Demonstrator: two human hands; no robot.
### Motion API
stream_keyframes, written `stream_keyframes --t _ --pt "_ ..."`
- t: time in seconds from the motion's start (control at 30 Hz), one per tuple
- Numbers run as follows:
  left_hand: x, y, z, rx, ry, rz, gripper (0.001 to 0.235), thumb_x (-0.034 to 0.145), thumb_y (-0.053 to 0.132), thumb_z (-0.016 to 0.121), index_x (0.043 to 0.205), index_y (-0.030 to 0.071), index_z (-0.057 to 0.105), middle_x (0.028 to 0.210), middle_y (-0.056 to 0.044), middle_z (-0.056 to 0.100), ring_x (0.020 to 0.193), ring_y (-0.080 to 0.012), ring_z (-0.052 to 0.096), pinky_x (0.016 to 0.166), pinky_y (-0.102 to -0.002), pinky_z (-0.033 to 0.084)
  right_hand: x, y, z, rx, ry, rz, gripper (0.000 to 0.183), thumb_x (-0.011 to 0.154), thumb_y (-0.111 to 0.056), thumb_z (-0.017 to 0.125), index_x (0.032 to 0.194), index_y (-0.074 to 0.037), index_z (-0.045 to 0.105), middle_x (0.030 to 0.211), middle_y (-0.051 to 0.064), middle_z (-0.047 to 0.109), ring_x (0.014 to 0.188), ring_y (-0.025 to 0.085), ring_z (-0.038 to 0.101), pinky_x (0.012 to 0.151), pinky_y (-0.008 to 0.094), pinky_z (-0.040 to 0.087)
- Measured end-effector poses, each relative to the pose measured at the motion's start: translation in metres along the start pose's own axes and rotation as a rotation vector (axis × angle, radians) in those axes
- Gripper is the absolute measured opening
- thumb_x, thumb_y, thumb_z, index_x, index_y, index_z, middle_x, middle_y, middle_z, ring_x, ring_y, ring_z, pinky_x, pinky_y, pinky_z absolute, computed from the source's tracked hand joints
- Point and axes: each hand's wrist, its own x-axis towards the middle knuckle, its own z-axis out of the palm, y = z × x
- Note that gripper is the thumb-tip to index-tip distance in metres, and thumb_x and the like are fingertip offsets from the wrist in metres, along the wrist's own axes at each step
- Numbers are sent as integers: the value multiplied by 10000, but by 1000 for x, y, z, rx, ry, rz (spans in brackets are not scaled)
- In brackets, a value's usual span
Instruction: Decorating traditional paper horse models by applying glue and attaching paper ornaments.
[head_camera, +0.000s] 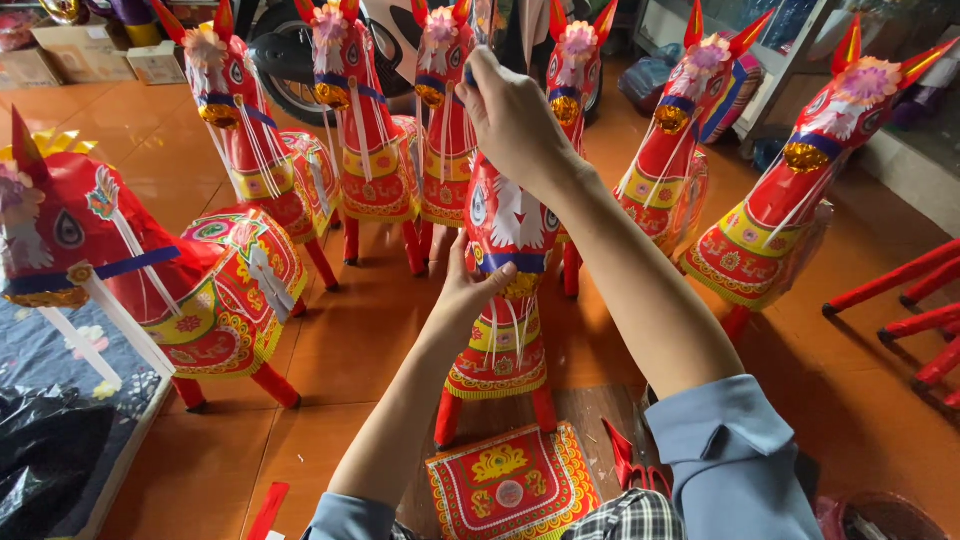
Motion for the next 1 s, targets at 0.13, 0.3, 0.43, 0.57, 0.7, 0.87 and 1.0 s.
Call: stream_keyframes --t 0.13,0.3,0.43,0.57,0.7,0.87,1.0 --pt "22 -28 -19 -25 8 49 1076 753 291 833 1558 276 119 1195 -351 539 973 -426 659 757 -496 584 -24 34 27 -151 -24 -17 122 849 -111 691 787 -75 593 719 124 597 667 376 631 617 461 481" --pt "12 -17 -18 16 -79 58 1067 712 292 721 1536 258 43 1317 -179 552 1104 -250 595 967 -407 493 -20 -44 -53 269 548 29 121 1032 -182 541 960 -107 603 887 36 626 827 161 563 834 333 417" --pt "8 -41 -41 19 -281 150 1020 801 358 669 1518 274 -51 1337 -231 555 1162 -311 605 954 -471 499 -94 -45 -79 259 758 25 142 1118 -46 491 1209 -99 586 820 65 534 626 134 447 580 258 409" --pt "3 -121 -104 113 -286 237 967 847 216 702 1525 174 13 883 -27 560 875 -128 628 853 -285 467 -252 12 -9 336 665 482 129 1070 -124 488 1171 -47 509 893 125 603 777 163 605 679 236 513" --pt "-69 -223 -160 513 116 -201 489 805 303 674 1231 157 483 1541 -72 255 1358 -160 344 1061 -305 320 -512 4 116 300 272 1204 177 922 -88 481 1004 -118 634 853 20 635 727 138 585 705 279 470" --pt "-195 -345 -220 85 411 -667 596 870 252 603 1429 169 415 1395 -61 522 1007 -222 625 749 -348 517 -624 -66 167 326 -23 1708 311 947 -99 432 1158 -86 660 755 14 654 586 138 568 575 305 450" --pt "-208 -322 -191 -61 407 -687 537 930 169 520 1433 35 390 1159 -269 616 1091 -366 613 949 -424 485 -657 -36 188 182 -60 1451 329 923 -40 450 1197 -20 632 1170 139 644 1103 285 614 975 376 442"
